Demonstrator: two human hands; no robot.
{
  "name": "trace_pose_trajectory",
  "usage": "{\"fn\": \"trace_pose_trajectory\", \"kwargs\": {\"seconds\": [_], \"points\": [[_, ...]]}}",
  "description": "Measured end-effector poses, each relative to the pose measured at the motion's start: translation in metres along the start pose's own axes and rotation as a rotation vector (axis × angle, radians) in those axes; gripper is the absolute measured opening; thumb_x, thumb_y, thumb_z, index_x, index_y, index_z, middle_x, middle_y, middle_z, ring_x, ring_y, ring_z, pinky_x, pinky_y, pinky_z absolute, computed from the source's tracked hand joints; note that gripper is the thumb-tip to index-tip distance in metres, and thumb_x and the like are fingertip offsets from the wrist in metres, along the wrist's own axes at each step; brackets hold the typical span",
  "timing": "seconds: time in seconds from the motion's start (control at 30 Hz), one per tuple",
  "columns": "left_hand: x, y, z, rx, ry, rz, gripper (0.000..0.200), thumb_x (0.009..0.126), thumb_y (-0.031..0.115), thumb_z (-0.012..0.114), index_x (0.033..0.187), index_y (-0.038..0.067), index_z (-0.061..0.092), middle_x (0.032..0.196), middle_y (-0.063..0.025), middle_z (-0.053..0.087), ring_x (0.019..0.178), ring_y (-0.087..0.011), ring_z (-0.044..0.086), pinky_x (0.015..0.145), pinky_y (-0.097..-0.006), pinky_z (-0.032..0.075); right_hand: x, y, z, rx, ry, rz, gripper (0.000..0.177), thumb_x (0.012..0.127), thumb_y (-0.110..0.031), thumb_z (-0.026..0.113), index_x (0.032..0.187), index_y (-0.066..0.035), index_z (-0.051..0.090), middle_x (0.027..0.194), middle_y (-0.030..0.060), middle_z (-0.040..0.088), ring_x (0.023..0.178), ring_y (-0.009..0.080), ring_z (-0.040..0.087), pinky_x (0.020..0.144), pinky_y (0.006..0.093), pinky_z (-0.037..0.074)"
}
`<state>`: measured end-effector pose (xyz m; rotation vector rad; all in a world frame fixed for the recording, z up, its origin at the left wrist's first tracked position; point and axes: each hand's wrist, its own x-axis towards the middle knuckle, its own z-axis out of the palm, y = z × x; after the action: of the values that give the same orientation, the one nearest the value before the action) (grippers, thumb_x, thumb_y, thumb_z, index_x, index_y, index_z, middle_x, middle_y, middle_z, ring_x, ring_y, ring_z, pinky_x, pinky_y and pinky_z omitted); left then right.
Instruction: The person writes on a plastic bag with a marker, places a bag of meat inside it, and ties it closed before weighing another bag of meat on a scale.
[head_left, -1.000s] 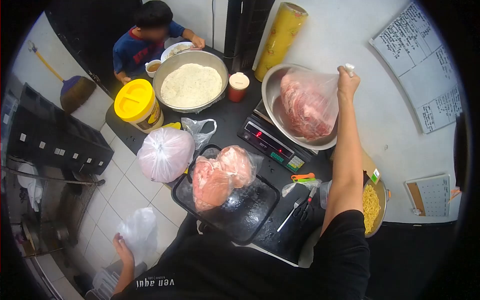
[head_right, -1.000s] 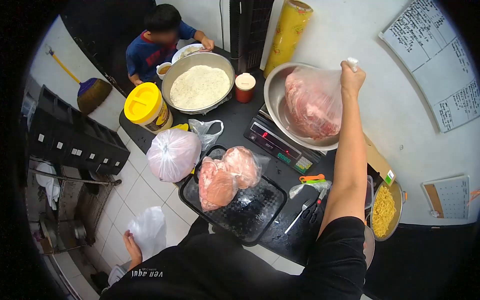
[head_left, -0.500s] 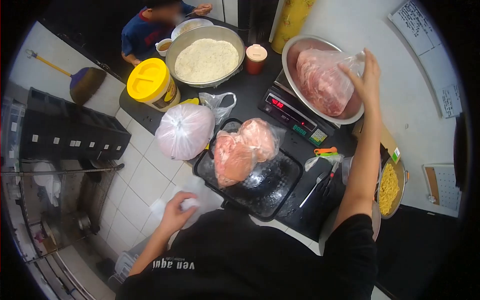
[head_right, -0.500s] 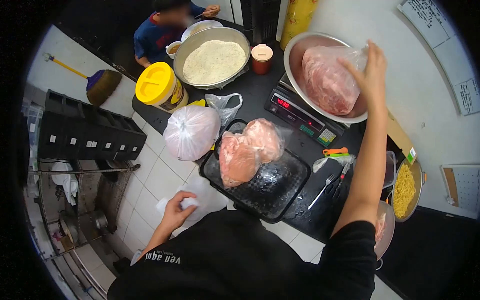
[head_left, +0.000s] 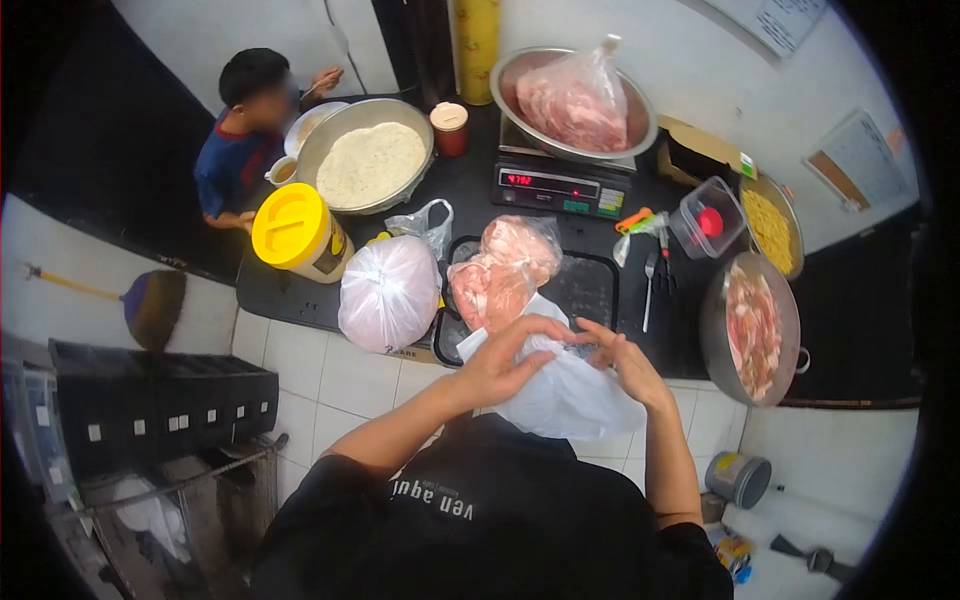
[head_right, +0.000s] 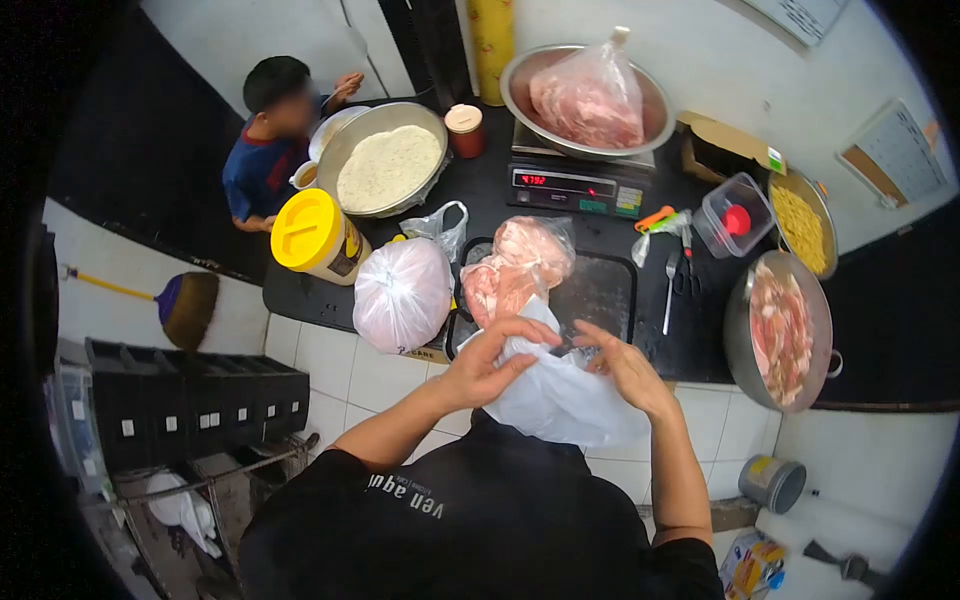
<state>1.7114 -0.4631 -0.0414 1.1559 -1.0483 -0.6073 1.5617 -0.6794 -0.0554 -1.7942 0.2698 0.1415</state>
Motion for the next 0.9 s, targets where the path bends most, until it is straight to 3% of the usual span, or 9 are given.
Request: {"fn": "trace_pose_trajectory", "kwargs": {"seconds": [0.1,0.2,0.33,0.4,0.5,0.63,0.77,0.83,0.9], "points": [[-0.014,-0.003,-0.003,0.102,-0.046,0.046,0.027,0.091,-0.003,0.055,0.117,0.001,0.052,0.117,-0.0109,0.061,0.114,-0.0219,0.057,0.101,-0.0357,0.042,-0.048,-0.007,0.012,-0.133,0.116,0.12,0.078,0.099,-0.065,0.024,0.144,-0.005,0.043,0.125,0.0177,0.062,0.083,0.0224,0.062,0.083,0.0331,0.048],[-0.022,-0.007,0.015,-0.171,-0.106,0.003,0.029,0.09,-0.005,0.053,0.117,0.003,0.052,0.118,-0.0099,0.06,0.117,-0.0223,0.055,0.104,-0.037,0.039,-0.083,0.006,0.032,-0.215,0.311,0.301,0.082,0.098,-0.067,0.026,0.143,-0.002,0.044,0.124,0.0182,0.062,0.082,0.0231,0.061,0.083,0.0334,0.048],[-0.009,-0.009,0.068,-0.335,-0.328,0.05,0.027,0.091,-0.005,0.052,0.116,0.004,0.051,0.124,-0.0136,0.058,0.122,-0.0243,0.052,0.107,-0.0396,0.036,-0.134,0.136,0.053,-0.193,0.423,0.391,0.074,0.102,-0.058,0.026,0.144,0.0,0.042,0.125,0.0128,0.061,0.09,0.0184,0.06,0.082,0.0308,0.048],[0.005,-0.013,0.097,-0.279,-0.368,0.103,0.03,0.09,-0.004,0.053,0.119,0.003,0.052,0.127,-0.013,0.057,0.125,-0.0251,0.05,0.108,-0.0395,0.035,-0.166,0.162,0.062,0.613,0.478,0.679,0.065,0.102,-0.052,0.037,0.136,0.002,0.05,0.119,0.0112,0.064,0.09,0.019,0.061,0.085,0.0318,0.049],[0.031,-0.018,0.145,-0.163,-0.424,0.179,0.034,0.088,-0.003,0.055,0.121,0.003,0.053,0.13,-0.0139,0.054,0.127,-0.0267,0.048,0.109,-0.0397,0.034,-0.233,0.163,0.034,0.377,0.718,0.602,0.051,0.101,-0.043,0.05,0.126,0.001,0.057,0.111,0.0092,0.065,0.095,0.0175,0.061,0.087,0.032,0.048],[0.071,-0.039,0.23,0.059,-0.533,0.267,0.045,0.087,0.0,0.055,0.132,0.004,0.05,0.137,-0.0135,0.05,0.132,-0.0294,0.044,0.112,-0.0405,0.031,-0.314,0.151,-0.023,0.423,1.137,0.314,0.043,0.099,-0.037,0.055,0.114,0.002,0.062,0.103,0.0071,0.066,0.095,0.0156,0.06,0.083,0.031,0.049],[0.11,-0.083,0.34,-0.071,-0.573,-0.034,0.062,0.084,-0.005,0.056,0.143,0.007,0.042,0.142,-0.0091,0.048,0.13,-0.0228,0.047,0.111,-0.0373,0.035,-0.424,0.192,-0.089,0.094,1.428,0.365,0.037,0.099,-0.032,0.058,0.111,0.002,0.065,0.097,0.0041,0.066,0.084,0.0111,0.059,0.076,0.0269,0.048],[0.129,-0.11,0.397,-0.003,-0.645,0.053,0.068,0.079,-0.009,0.056,0.144,0.005,0.04,0.145,-0.0078,0.046,0.13,-0.0214,0.046,0.11,-0.0362,0.034,-0.468,0.19,-0.111,0.38,1.595,0.272,0.032,0.098,-0.031,0.059,0.106,0.0,0.067,0.091,0.0001,0.065,0.081,0.0077,0.056,0.072,0.0242,0.046],[0.142,-0.11,0.456,-0.076,-0.755,-0.046,0.068,0.08,-0.002,0.062,0.144,0.008,0.043,0.141,-0.0079,0.048,0.13,-0.0216,0.045,0.11,-0.0377,0.033,-0.518,0.198,-0.131,0.369,1.712,0.215,0.03,0.098,-0.029,0.06,0.104,-0.001,0.068,0.086,-0.0027,0.064,0.078,0.0061,0.054,0.07,0.0231,0.045]]}}
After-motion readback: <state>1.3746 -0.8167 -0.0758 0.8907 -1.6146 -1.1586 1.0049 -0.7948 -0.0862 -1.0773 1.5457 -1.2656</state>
